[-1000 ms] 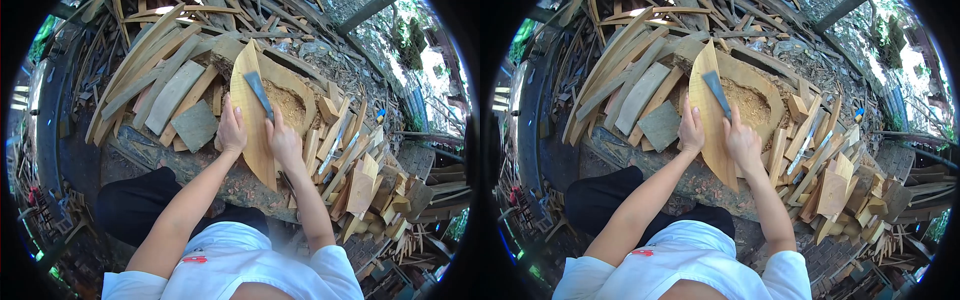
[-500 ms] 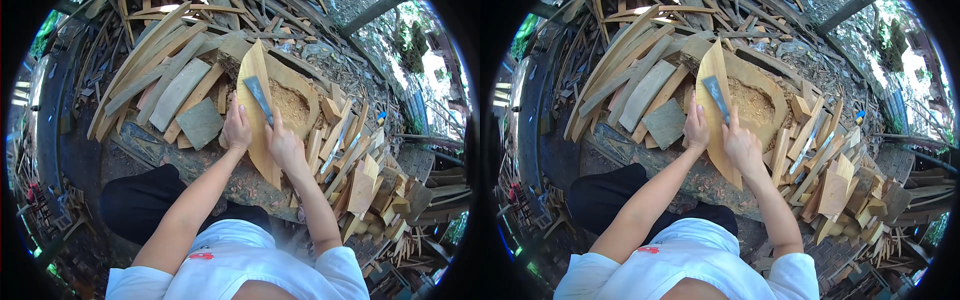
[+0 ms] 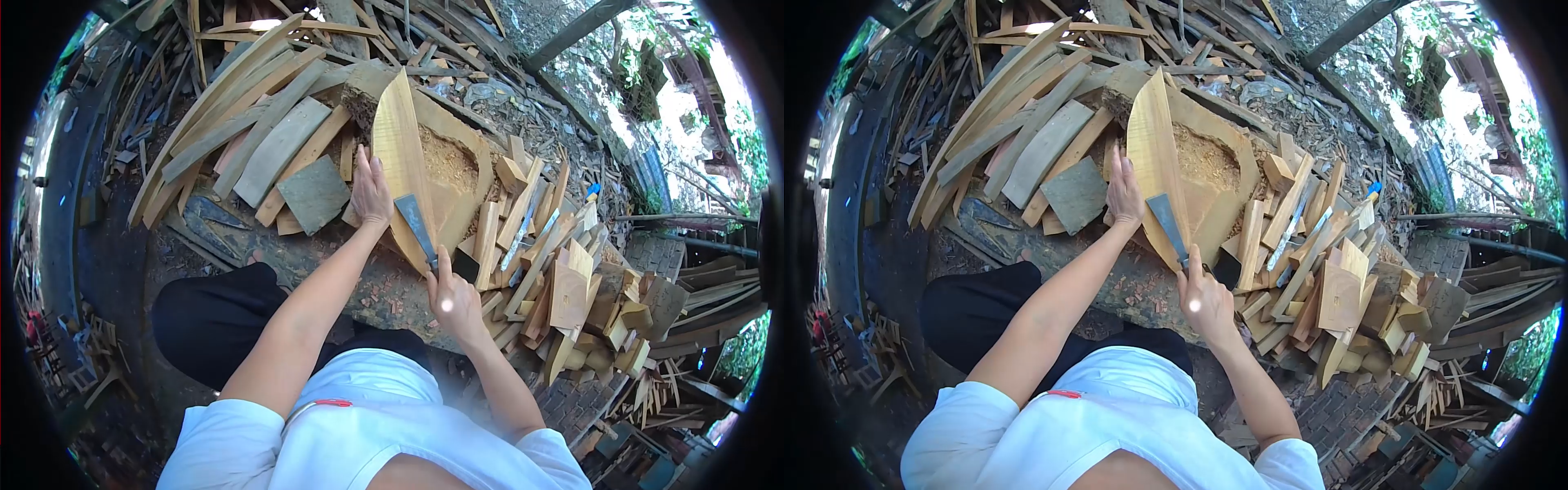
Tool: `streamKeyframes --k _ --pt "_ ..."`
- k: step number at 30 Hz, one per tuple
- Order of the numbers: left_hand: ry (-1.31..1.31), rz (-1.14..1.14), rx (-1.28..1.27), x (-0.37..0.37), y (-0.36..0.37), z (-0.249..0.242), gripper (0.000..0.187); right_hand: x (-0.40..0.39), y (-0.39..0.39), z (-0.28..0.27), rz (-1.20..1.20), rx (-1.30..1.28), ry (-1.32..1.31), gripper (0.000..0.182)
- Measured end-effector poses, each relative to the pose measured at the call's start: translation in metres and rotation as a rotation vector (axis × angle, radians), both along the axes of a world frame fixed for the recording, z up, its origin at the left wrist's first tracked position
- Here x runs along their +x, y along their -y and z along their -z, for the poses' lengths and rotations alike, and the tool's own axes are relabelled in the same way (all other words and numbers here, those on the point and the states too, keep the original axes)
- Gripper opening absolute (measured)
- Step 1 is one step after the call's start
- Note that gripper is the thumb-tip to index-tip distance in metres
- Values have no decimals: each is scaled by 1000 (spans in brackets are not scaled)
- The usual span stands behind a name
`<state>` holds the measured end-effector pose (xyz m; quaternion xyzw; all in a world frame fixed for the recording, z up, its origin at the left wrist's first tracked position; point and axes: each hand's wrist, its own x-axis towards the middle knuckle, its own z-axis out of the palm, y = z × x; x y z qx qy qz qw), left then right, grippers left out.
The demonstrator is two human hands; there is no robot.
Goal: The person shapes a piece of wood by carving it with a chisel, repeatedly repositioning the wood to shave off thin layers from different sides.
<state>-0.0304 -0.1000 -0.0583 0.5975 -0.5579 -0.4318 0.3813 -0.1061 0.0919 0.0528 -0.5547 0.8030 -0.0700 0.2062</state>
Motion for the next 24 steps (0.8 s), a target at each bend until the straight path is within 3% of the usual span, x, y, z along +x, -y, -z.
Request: streamKeyframes --k 4,6,8,10,11,13,16,19,24 --pt "178 -122 -296 17 -45 -1 55 -9 67 2 12 3 -65 47" --pt "243 37 -277 31 -97 -15 49 -15 111 26 11 -94 -61 41" --pt "174 126 -148 41 -141 -18 45 -14 122 35 -1 -140 -63 38" --pt "53 126 169 44 -168 -30 45 -13 122 26 -8 -86 -77 38" --pt "44 117 166 44 -175 -22 45 -11 107 22 -2 -53 -50 37" --pt "-460 293 640 39 -182 4 50 -5 56 12 2 36 -30 36" --pt "-646 241 754 40 -179 -6 53 -5 -8 4 -34 4 58 34" --pt "-617 293 771 42 -173 0 47 -8 0 0 -52 51 32 33" --pt "-515 311 818 42 -166 -14 44 -7 100 22 -33 -41 -27 31"
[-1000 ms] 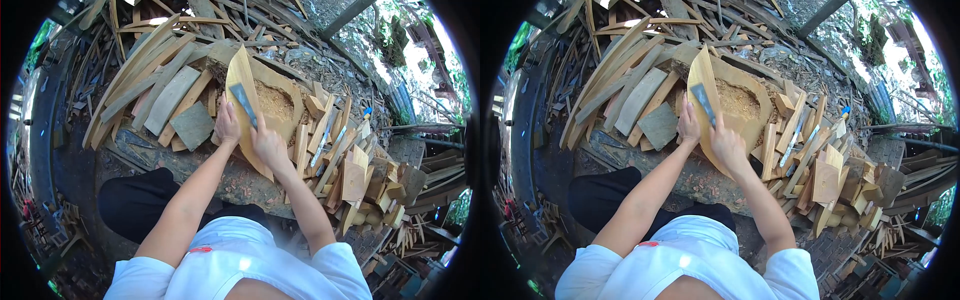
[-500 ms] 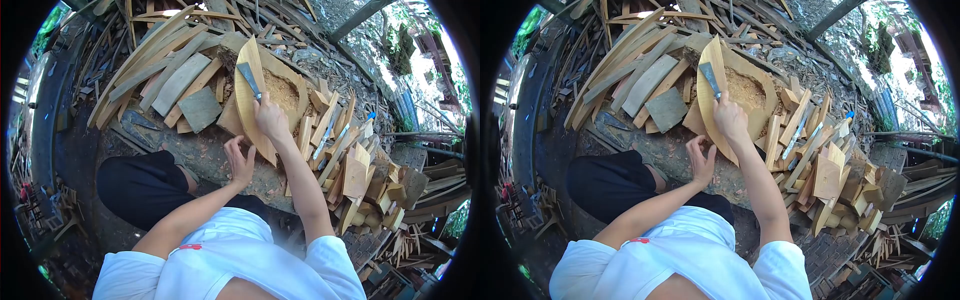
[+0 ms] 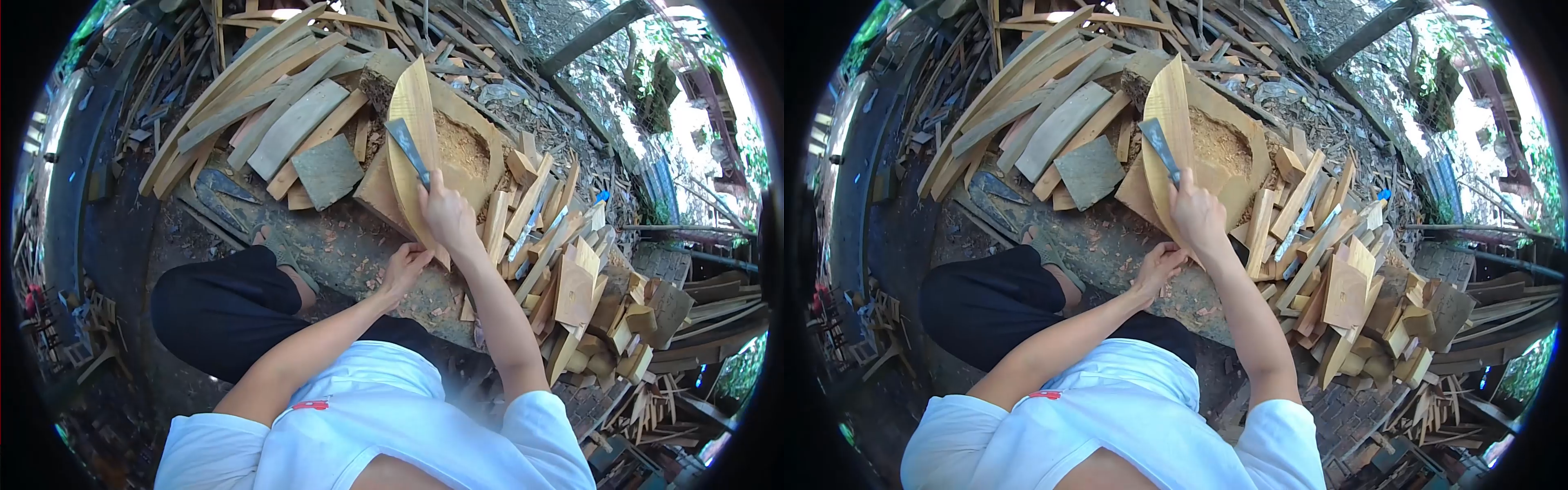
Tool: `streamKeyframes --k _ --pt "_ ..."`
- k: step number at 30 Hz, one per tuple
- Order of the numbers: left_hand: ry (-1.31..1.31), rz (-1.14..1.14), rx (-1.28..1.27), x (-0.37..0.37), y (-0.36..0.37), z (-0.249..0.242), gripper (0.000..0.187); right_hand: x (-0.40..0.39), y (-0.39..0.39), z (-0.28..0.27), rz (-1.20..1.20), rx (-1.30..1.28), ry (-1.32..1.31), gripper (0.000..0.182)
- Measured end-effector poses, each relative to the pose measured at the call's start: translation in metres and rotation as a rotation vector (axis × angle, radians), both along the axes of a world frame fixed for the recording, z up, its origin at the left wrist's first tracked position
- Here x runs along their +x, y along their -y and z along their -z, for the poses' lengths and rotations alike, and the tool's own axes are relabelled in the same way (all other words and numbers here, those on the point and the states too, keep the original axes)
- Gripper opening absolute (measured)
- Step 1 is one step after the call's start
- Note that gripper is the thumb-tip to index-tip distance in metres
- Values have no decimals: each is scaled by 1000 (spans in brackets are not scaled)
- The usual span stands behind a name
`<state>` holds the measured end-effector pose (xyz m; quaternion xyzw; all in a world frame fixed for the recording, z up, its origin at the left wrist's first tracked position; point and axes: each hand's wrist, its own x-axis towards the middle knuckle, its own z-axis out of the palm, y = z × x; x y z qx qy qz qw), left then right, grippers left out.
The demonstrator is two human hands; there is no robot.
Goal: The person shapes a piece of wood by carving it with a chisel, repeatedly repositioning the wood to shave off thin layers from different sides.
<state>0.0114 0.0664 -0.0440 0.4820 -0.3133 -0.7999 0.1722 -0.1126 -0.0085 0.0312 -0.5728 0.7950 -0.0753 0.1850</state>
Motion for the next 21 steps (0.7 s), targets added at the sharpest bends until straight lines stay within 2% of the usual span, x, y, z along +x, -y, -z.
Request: streamKeyframes --k 2,4,7,9,11,13,15,16,17,19,21 --pt "45 55 -58 -3 2 -5 40 2 9 5 23 -51 -11 31" --pt "164 137 -157 -7 4 -1 29 4 5 0 8 -15 -15 32" --pt "111 53 -166 -8 1 37 39 9 -61 -13 28 74 4 34" --pt "114 62 -193 -8 2 47 38 10 -108 -20 13 101 10 35" --pt "115 95 -220 -11 4 42 37 9 -125 -23 14 68 3 35" --pt "24 33 -117 -11 6 24 24 9 -128 -23 -13 42 6 36" --pt "-4 22 -100 -2 7 16 28 -1 -131 -2 -11 -19 31 35" --pt "-34 -17 -60 6 4 15 31 2 -123 -14 -38 -59 52 35" --pt "-19 0 -82 20 3 14 31 6 -122 -30 123 -35 200 34" --pt "-111 86 -8 53 3 10 35 2 -119 -21 185 -94 256 33" --pt "-89 108 16 75 5 0 36 -3 -119 -7 256 -182 322 32"
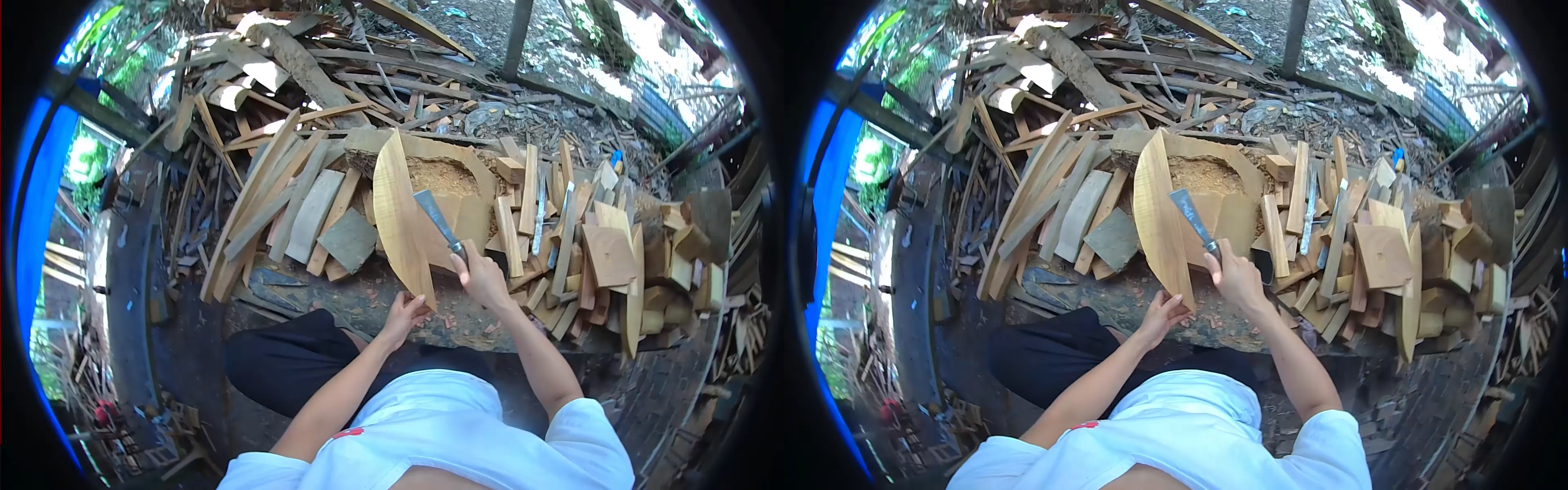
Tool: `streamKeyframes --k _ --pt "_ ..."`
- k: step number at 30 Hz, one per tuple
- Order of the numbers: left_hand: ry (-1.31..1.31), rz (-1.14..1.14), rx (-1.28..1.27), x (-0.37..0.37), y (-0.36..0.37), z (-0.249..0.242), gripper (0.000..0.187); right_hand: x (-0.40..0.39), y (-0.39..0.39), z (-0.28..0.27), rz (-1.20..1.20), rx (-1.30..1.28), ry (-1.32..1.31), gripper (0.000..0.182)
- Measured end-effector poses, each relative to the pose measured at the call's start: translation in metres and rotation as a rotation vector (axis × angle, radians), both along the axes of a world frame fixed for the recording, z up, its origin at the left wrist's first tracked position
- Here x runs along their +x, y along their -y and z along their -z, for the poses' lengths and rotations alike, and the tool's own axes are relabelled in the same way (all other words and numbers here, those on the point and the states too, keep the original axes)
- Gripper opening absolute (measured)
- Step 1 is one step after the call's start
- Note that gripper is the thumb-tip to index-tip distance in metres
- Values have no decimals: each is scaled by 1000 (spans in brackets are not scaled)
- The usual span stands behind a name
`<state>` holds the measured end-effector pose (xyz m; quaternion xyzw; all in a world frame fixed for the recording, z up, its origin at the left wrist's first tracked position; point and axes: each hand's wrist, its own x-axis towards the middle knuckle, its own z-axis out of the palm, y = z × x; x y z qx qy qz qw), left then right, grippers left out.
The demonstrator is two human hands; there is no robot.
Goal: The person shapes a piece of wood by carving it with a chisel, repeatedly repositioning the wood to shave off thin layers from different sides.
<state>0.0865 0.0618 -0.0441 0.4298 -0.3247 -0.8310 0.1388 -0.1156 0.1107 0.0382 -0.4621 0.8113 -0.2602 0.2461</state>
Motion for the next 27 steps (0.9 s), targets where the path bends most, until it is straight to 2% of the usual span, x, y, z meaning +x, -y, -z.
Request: streamKeyframes --k 3,5,7,9,10,13,14,17,19,21,23,24,25,26,27 --pt "15 -12 -10 10 0 -1 38 -12 5 20 44 -91 -11 36" --pt "74 -326 145 0 -6 -19 41 -18 12 25 108 -111 28 36" --pt "171 -311 67 -12 -1 -25 44 -22 22 29 151 -118 65 37" --pt "316 -117 -118 -9 3 -17 48 -26 31 33 275 -119 85 35" --pt "397 -165 -221 -8 2 -18 50 -28 36 36 310 -138 107 33" --pt "432 23 -352 30 31 -10 47 -41 42 47 326 -266 -4 31" --pt "438 71 -388 43 45 -8 46 -45 44 45 371 -237 20 30" --pt "374 170 -603 67 89 8 46 -66 41 49 454 -439 -241 34" --pt "476 267 -443 66 109 -27 50 -84 30 49 513 -383 -322 36" --pt "495 381 -488 70 132 -25 52 -111 12 66 506 -286 -264 39" --pt "526 494 -493 69 153 -29 53 -139 -6 89 446 -169 -93 38" --pt "551 522 -514 64 160 -39 53 -140 -13 82 451 -158 -98 38" --pt "576 549 -536 59 168 -46 53 -136 -16 63 497 -143 231 37" --pt "547 544 -570 61 182 -30 53 -134 -19 50 535 -127 564 37" --pt "519 539 -603 64 196 -14 53 -133 -23 45 536 -120 564 37"
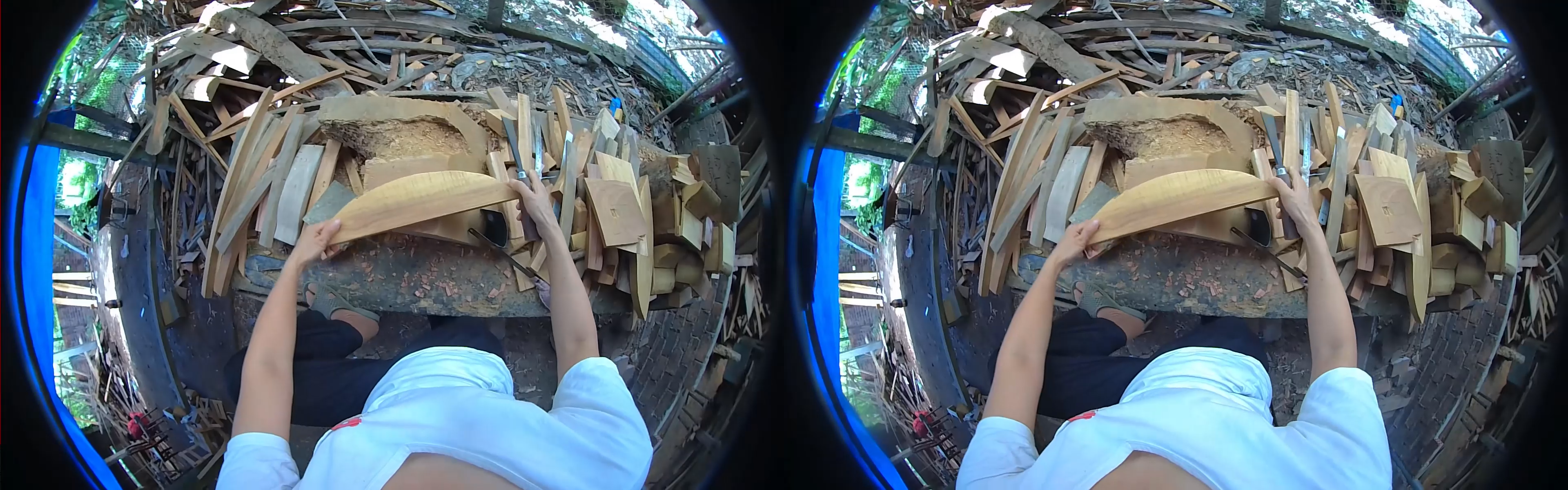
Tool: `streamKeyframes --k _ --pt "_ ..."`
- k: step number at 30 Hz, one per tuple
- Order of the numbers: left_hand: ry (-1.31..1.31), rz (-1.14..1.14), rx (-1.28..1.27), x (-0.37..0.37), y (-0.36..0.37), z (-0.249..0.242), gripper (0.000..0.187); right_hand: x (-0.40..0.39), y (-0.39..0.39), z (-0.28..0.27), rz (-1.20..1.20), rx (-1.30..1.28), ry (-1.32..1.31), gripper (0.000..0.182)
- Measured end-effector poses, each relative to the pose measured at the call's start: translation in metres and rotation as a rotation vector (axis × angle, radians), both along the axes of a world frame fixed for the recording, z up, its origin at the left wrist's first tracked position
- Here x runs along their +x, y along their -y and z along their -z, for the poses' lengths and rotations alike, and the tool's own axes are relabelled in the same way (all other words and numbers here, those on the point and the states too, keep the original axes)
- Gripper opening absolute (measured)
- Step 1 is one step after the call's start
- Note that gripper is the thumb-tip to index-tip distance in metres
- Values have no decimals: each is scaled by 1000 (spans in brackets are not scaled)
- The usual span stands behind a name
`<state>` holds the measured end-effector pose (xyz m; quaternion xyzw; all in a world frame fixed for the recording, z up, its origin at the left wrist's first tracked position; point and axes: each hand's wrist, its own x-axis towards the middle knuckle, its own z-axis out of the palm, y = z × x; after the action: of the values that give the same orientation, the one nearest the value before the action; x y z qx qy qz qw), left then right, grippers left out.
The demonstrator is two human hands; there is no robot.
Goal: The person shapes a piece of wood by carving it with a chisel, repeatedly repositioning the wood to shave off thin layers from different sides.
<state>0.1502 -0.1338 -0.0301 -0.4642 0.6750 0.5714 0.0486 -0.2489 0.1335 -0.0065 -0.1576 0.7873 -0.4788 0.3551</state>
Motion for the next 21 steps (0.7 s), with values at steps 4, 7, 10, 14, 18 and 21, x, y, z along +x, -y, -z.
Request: streamKeyframes --k 4,7,10,14,18,21 --pt "128 124 -263 -20 46 2 57 6 -20 -1 -172 128 33 42" --pt "61 113 -596 -55 70 -7 54 31 -36 1 -230 134 -4 40" --pt "-65 20 -873 -99 84 -12 51 66 -50 8 -117 125 167 37" --pt "-246 -324 -1175 -138 56 11 53 116 -52 -7 -57 95 511 36" --pt "-335 -570 -893 -143 -45 6 46 163 -43 3 43 -22 558 38" --pt "-299 -571 -694 -130 -119 4 42 178 -32 5 73 -76 482 36"
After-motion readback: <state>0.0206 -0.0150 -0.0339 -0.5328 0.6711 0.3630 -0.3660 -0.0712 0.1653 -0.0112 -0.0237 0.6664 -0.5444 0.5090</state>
